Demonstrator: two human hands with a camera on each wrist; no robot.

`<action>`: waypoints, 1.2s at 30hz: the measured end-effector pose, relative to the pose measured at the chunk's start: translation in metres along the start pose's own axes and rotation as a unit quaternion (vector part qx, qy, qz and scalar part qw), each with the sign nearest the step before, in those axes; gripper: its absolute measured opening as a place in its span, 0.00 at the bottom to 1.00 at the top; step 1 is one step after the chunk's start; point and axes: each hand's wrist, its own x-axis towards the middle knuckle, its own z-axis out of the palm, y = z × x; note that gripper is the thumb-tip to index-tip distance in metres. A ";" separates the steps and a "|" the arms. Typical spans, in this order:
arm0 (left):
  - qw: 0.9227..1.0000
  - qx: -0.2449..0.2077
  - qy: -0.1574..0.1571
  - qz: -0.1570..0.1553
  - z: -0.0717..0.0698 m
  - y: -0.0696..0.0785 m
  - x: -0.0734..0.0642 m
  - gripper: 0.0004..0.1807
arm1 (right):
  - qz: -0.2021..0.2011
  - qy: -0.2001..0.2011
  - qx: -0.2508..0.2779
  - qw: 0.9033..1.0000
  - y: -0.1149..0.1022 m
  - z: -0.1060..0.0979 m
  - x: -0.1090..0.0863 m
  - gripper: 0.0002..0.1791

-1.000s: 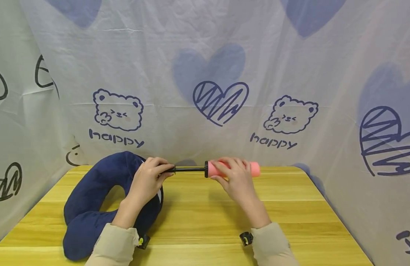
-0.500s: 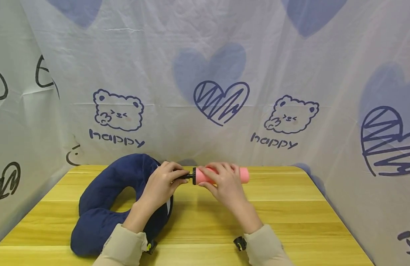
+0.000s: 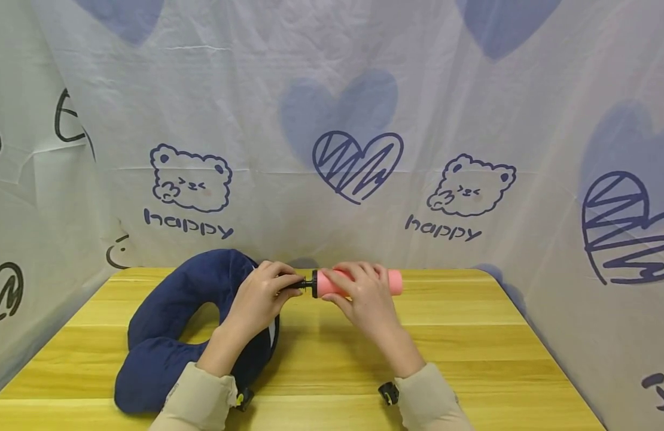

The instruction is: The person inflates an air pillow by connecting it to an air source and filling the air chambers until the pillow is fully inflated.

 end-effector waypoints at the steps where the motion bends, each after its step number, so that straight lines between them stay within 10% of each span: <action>1: 1.000 0.001 0.001 -0.002 0.000 -0.001 0.000 0.11 | 0.003 -0.001 0.000 1.000 0.000 -0.001 0.000 0.27; 24: 0.998 0.023 0.014 -0.061 -0.019 -0.025 -0.008 0.11 | 0.071 -0.014 -0.006 0.997 0.023 -0.019 -0.005 0.28; 36: 1.000 0.004 0.002 -0.013 -0.005 -0.008 -0.004 0.12 | 0.025 -0.021 -0.012 0.999 0.009 -0.008 -0.002 0.27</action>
